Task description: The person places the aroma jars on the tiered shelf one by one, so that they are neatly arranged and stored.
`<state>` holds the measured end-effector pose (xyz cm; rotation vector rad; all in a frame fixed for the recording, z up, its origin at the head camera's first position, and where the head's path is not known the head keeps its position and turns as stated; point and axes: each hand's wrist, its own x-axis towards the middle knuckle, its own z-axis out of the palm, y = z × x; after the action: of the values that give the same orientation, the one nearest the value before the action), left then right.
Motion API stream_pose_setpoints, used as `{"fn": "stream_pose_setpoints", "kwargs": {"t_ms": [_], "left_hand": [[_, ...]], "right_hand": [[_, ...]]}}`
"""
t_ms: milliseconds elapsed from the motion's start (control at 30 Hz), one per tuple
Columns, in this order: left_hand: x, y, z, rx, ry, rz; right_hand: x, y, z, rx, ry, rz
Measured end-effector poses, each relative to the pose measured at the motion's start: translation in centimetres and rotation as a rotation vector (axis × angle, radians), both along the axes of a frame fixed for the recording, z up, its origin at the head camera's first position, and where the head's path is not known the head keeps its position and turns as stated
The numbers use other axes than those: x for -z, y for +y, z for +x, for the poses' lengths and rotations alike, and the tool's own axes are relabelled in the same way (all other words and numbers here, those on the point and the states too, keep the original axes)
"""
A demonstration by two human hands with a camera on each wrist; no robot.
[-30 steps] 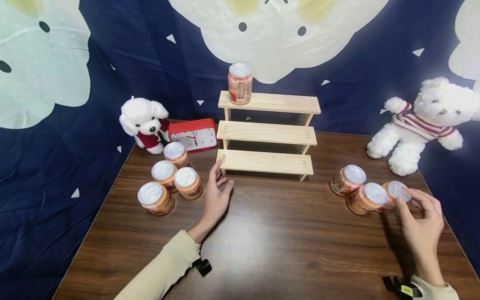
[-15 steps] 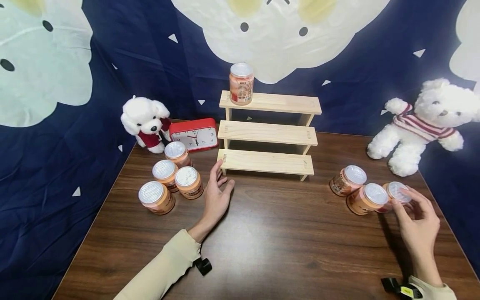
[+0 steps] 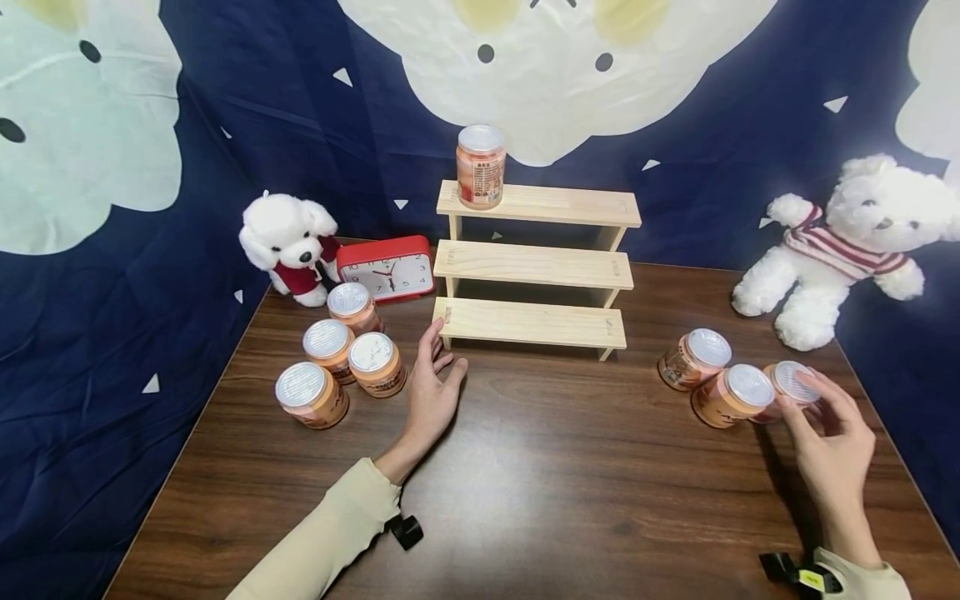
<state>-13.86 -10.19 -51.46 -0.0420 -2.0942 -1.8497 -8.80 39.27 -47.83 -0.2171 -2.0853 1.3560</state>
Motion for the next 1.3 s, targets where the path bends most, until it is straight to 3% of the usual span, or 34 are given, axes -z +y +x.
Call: {"fn": "stream_pose_setpoints", "kwargs": {"t_ms": [400,667,900,1067,1300], "left_hand": [[0.0,0.0,0.0,-0.001,-0.047,-0.017],[0.5,0.0,-0.1,-0.02,-0.021,-0.035],[0.1,-0.1,0.0,-0.004,-0.048,-0.021],[-0.2,-0.1,0.0,-0.001,-0.048,-0.009],[-0.3,0.0,0.0,0.001,-0.063,-0.008]], "right_hand": [[0.7,0.4,-0.1,0.037,0.059,0.07],[0.8,0.6,0.1,0.015,0.15,0.052],[-0.1,0.5,0.1,0.062,0.204,-0.057],[-1.0,-0.1,0.3,0.071,0.288,-0.182],[-3.3,-1.5,0.9,0.075,0.375,-0.173]]}}
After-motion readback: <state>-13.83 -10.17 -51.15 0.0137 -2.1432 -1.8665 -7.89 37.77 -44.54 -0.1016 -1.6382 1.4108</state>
